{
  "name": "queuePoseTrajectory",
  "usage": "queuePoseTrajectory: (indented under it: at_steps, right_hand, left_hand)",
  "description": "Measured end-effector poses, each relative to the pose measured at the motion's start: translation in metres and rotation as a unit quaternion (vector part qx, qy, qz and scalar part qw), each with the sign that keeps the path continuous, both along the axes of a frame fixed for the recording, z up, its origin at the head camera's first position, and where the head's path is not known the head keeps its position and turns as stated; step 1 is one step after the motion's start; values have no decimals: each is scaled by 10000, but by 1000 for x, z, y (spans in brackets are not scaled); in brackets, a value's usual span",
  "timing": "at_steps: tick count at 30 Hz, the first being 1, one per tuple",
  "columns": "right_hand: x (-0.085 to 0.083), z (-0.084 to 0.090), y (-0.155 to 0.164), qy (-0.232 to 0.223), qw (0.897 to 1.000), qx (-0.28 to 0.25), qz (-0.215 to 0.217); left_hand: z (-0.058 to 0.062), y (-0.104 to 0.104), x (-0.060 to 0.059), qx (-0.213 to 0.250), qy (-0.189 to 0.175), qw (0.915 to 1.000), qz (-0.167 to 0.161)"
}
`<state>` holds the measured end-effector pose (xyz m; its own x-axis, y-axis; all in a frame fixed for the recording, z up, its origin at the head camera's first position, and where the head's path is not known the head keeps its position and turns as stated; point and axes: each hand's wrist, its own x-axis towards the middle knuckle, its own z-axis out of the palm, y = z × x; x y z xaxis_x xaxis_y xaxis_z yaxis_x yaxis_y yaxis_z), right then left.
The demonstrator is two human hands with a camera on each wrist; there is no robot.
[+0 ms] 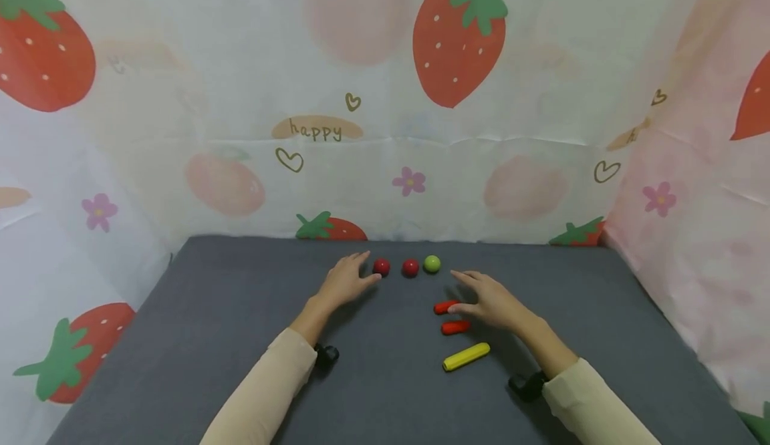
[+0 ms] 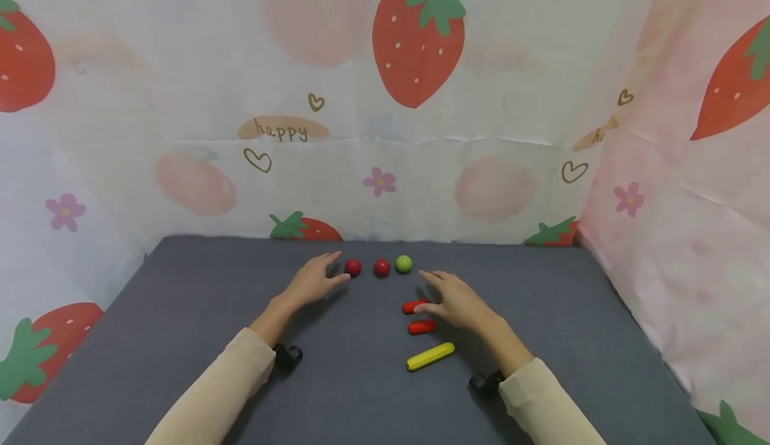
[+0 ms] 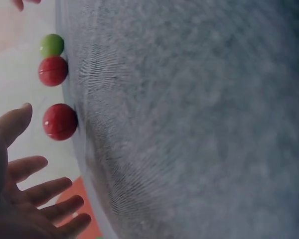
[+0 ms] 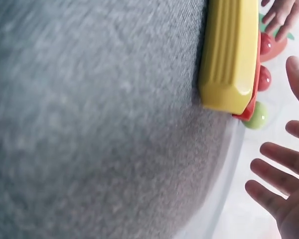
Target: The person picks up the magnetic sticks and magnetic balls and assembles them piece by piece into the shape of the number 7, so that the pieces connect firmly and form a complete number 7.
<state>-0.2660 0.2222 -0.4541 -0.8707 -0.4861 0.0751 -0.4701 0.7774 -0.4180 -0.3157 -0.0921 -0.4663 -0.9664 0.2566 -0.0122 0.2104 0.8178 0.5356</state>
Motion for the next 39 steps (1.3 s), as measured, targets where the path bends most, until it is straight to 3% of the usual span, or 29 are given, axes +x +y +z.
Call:
queuePoseTrajectory:
  at_steps: [7, 16, 25, 39]
  right_hand:
    - [-4, 1, -8, -434, 9989, 25, 164]
    - [-3, -3, -15, -696, 9973, 74, 211]
    - [-6, -6, -20, -610, 9974, 214, 310]
    - [-6, -5, -19, -235, 9967, 473, 622]
  left_hand:
    - [-1, 1, -8, 288, -95, 9995, -69]
    - [-5, 9, -14, 326, -284, 9990, 122]
    - [-7, 11, -22, 683, -343, 9958, 510]
    - [-11, 18, -24, 779, -214, 9959, 416]
